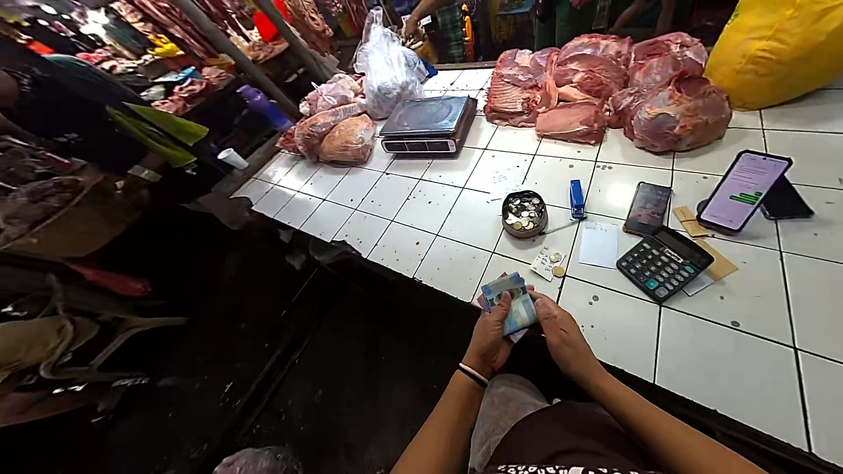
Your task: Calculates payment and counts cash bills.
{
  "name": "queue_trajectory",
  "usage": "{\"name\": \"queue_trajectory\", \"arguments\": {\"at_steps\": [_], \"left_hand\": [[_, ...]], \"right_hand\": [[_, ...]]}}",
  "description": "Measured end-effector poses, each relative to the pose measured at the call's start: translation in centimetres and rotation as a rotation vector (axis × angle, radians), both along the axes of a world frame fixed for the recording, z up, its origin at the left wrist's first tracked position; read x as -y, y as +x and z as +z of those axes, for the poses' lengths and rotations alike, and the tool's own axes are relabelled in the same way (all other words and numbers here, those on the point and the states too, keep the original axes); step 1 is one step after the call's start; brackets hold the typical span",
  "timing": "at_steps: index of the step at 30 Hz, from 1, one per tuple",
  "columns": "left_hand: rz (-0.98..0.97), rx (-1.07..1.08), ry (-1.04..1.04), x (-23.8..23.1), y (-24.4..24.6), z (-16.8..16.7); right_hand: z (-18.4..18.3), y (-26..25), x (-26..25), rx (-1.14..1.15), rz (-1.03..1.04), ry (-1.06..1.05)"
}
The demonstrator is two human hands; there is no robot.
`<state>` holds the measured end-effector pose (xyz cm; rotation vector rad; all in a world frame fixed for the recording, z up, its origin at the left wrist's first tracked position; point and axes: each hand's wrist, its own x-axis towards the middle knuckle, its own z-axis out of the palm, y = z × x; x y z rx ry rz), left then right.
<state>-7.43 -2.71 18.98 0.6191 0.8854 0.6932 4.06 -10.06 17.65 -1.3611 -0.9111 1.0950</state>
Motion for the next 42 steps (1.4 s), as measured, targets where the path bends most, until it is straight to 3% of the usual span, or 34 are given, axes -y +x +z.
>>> {"name": "queue_trajectory", "arguments": {"at_steps": [2,6,8,12,18,21,26,28,31,35,37,40,42], "left_hand": [[0.031,0.047,0.05,0.0,0.7,0.2],[-0.131,0.378,0.051,-1.5,-0.3,-0.3],[-0.143,0.211,0.066,-2.4,-0.7,1.2],[-0.014,0.009,0.098,-4.7,-1.9,2.6],[0.046,-0.051,0.261,-7.6,-5.0,4.7],[-0.003,0.009,0.276,-9.5,-6.3,4.9],[0.054,0.338,0.049,-13.2,-8.6,4.5],[0.089,0.254,0.095,-14.4,-9.3,4.7],[0.071,0.068,0.21,-15.6,-10.2,4.6],[0.026,0.03,0.357,-15.9,-10.2,4.7],[-0.04,0.093,0.323,-16.5,-10.5,4.8],[-0.068,0.291,0.172,-18.0,-10.8,4.7],[-0.029,0.288,0.123,-18.8,-11.0,4.9]], "right_hand": [[0.7,-0.1,-0.3,-0.017,-0.042,0.025],[0.6,-0.3,-1.9,-0.069,-0.096,0.116],[0.9,-0.5,-3.0,0.024,-0.084,0.062],[2.1,-0.6,-4.7,0.482,-0.225,0.012],[4.4,-3.4,-8.3,0.528,-0.326,0.231],[4.4,-5.1,-10.3,0.362,-0.353,0.273],[3.5,-3.7,-12.8,-0.284,-0.646,0.179],[3.9,-3.5,-13.0,-0.249,-0.701,0.222],[5.2,-6.2,-12.5,0.13,-0.485,0.291],[5.1,-9.9,-14.7,0.322,-0.372,0.387],[4.2,-9.4,-16.0,0.224,-0.422,0.421],[4.4,-7.3,-16.9,-0.229,-0.619,0.328],[5.1,-6.7,-16.5,-0.333,-0.71,0.325]]}}
